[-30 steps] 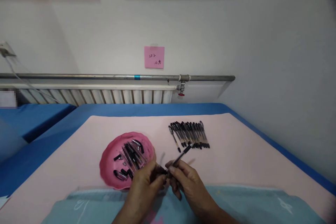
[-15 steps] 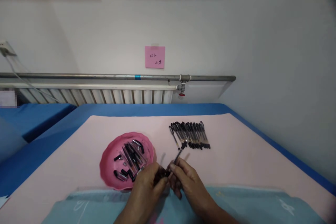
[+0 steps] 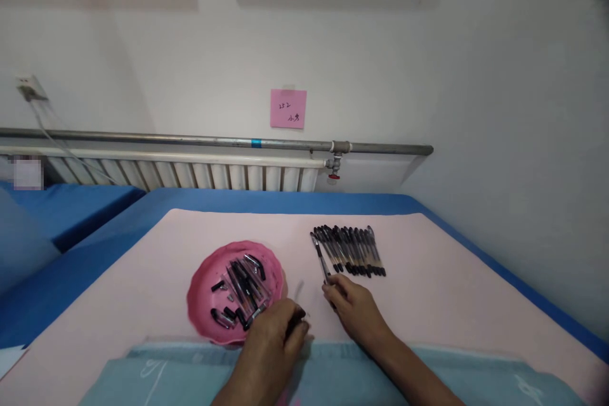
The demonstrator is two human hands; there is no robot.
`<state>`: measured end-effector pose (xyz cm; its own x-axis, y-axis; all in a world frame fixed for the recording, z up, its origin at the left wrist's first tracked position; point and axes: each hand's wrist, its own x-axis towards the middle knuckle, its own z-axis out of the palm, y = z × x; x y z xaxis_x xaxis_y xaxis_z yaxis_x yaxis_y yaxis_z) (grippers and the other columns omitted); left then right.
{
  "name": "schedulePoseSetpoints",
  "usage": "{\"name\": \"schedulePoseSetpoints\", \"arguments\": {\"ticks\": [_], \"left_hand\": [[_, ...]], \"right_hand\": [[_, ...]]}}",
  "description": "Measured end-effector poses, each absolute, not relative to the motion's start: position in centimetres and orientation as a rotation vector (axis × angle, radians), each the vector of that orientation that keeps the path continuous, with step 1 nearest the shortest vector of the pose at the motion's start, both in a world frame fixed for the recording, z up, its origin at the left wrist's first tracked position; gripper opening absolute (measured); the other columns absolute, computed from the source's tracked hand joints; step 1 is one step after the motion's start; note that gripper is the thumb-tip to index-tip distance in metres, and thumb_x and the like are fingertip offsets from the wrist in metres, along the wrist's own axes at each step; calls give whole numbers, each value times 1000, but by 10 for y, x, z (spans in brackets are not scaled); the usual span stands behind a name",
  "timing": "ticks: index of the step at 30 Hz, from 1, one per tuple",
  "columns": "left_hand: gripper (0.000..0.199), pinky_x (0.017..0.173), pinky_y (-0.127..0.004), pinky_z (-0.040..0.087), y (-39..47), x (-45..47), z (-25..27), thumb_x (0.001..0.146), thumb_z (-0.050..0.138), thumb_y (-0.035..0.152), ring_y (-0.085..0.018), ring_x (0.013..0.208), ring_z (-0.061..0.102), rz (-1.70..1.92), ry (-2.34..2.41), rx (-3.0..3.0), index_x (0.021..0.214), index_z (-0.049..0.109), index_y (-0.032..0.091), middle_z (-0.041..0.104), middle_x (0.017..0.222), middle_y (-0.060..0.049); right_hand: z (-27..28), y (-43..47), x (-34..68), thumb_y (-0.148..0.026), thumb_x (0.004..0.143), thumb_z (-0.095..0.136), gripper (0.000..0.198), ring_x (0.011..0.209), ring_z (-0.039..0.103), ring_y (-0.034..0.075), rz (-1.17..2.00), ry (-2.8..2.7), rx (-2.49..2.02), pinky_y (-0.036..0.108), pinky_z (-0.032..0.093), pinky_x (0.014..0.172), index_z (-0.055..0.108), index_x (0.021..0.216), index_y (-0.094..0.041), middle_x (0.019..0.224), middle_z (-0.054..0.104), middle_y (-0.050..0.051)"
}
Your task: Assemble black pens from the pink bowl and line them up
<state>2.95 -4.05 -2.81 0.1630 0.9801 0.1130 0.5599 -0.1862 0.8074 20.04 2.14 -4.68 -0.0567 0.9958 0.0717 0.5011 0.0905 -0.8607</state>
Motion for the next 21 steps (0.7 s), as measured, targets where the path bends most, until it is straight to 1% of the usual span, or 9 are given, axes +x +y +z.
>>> {"name": "schedulePoseSetpoints", "arguments": {"ticks": [3,5,8,10,12,14,17,19,21], "left_hand": [[16,61,-25,38,-42,26,-19,79,44,26,-16,67,54,926,1445,1815,69,55,19,61,70,-4],[18,62,-24,40,-41,15,-11,79,44,30,-15,68,55,1024,1463,1726,73,58,19,62,71,-3],[23,60,-23,43,-35,-19,-3,78,47,38,-14,67,57,1299,1638,1351,84,59,19,62,73,-1],[27,59,-25,45,-29,-45,-5,75,50,40,-14,63,57,1478,1769,1133,85,58,18,61,70,0],[28,60,-27,47,-23,-65,-11,73,51,40,-15,60,58,1553,1847,1023,85,58,16,62,71,-2],[26,62,-28,47,-16,-75,-19,74,49,38,-16,64,59,1500,1924,1080,85,59,16,64,74,-3],[17,68,-29,44,-7,-73,-27,72,49,26,-17,72,60,1264,2122,1330,80,61,18,66,78,-4],[16,69,-29,42,-2,-68,-28,70,49,19,-18,74,59,1108,2150,1488,77,63,17,67,79,-6],[17,68,-29,41,0,-64,-26,69,48,16,-18,74,59,1048,2114,1542,76,64,17,67,79,-6]], "right_hand": [[-44,18,199,-37,73,53,17,49,44,14,867,-1670,-1496,25,34,50,57,66,-21,49,48,-5],[-42,16,198,-37,73,53,17,51,45,14,871,-1672,-1485,25,35,51,57,67,-22,51,49,-4],[-38,12,196,-37,72,53,16,54,48,15,868,-1686,-1473,25,37,53,57,67,-22,55,53,-3],[-36,11,194,-38,72,53,16,55,50,16,866,-1708,-1470,26,38,54,57,68,-23,56,56,-3],[-35,9,191,-39,71,53,16,55,52,17,881,-1722,-1462,26,39,54,58,70,-23,55,57,-3],[-34,9,190,-38,71,54,16,55,54,18,905,-1717,-1463,27,40,54,58,70,-23,55,59,-2],[-35,8,189,-37,70,54,15,55,55,18,930,-1715,-1470,27,40,53,58,69,-23,55,60,-1],[-35,8,189,-37,71,54,15,54,54,18,932,-1736,-1464,27,39,52,58,69,-23,55,60,-1],[-35,8,189,-37,71,53,15,54,53,17,928,-1754,-1460,27,39,52,57,69,-23,55,59,-2]]}}
